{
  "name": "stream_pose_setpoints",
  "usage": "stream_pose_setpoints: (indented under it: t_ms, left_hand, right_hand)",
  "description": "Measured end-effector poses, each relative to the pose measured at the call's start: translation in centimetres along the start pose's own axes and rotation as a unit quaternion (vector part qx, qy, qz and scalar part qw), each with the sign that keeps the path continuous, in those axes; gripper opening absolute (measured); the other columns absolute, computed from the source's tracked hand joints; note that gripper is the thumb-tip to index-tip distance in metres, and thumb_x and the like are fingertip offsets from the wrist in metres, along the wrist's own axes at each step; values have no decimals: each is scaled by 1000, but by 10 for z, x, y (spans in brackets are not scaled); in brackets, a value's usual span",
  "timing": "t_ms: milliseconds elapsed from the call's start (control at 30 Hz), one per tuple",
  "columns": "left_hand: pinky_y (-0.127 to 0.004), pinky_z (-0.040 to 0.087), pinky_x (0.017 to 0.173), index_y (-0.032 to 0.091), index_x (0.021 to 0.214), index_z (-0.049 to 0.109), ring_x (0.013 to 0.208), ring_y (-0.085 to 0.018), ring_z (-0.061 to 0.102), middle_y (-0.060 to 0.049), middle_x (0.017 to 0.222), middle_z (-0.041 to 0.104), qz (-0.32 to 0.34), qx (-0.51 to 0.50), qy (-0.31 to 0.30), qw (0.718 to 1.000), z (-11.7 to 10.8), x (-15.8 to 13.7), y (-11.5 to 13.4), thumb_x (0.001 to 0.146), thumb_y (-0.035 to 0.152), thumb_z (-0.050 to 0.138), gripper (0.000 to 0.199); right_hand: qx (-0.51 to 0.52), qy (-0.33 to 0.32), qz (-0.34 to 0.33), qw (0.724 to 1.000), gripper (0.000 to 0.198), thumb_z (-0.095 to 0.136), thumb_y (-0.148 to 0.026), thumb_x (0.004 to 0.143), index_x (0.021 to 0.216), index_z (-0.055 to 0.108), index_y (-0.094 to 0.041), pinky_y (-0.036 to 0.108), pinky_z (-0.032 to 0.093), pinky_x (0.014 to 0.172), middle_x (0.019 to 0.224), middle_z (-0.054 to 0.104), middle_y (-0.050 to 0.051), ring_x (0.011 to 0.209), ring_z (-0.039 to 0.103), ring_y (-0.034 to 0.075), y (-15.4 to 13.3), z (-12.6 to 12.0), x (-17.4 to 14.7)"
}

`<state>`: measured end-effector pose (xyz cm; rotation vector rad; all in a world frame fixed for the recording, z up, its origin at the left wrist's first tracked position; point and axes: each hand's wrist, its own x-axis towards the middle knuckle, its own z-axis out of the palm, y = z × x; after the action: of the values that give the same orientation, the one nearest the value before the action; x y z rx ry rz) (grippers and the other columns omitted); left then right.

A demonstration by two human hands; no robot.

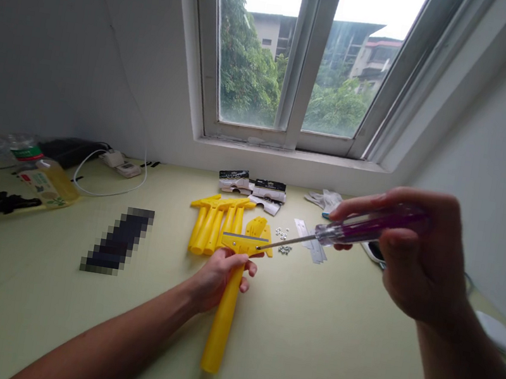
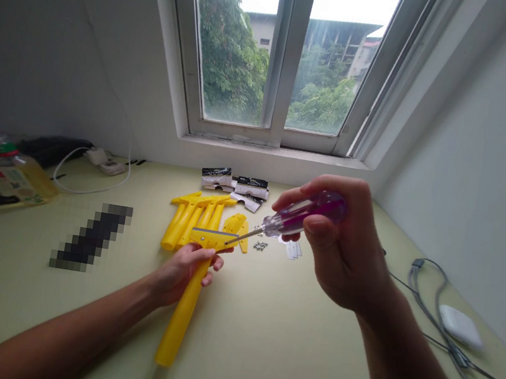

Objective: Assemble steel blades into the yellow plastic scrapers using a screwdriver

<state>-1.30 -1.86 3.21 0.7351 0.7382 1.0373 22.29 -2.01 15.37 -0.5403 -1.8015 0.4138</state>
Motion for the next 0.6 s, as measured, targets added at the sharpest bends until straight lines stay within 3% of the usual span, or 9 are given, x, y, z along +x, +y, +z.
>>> stream_pose_setpoints:
  t_ms: [167, 267, 367, 600]
  left_hand:
    - [-16, 24, 40, 8, 101, 60, 53, -5, 37, -2, 72, 52, 1, 18, -6, 1000, -5, 2, -4, 76, 22, 69, 30]
    - [-16, 24, 40, 8, 101, 60, 54, -5, 36, -1, 70, 50, 2, 29, -1, 1000, -10, 4, -7, 76, 23, 69, 30]
    - [-16, 24, 41, 8, 101, 60, 55, -6, 36, -1, 70, 50, 3, 35, 9, 999, -12, 6, -8, 77, 23, 68, 30]
    - [-18, 25, 42, 9, 98, 59, 52, -6, 37, 1, 65, 48, 17, 31, 38, 999, -7, 2, -6, 73, 26, 71, 33]
  right_hand:
    - [-84, -78, -22, 993, 31, 56, -27, 87, 117, 48, -32, 37, 58, 65, 104, 68, 4, 86, 68, 23, -13, -5, -3]
    - [-162, -153, -34, 974, 40, 61, -20, 82, 119, 51, -31, 37, 58, 71, 108, 68, 4, 94, 67, 24, -27, -10, -5]
    - [-202, -185, -35, 961, 40, 63, -20, 80, 118, 54, -31, 37, 59, 69, 110, 68, 3, 94, 67, 26, -37, -14, -7]
    - [-334, -68, -55, 939, 25, 62, -40, 82, 104, 56, -29, 36, 58, 52, 88, 72, 2, 67, 70, 23, -30, -10, -3]
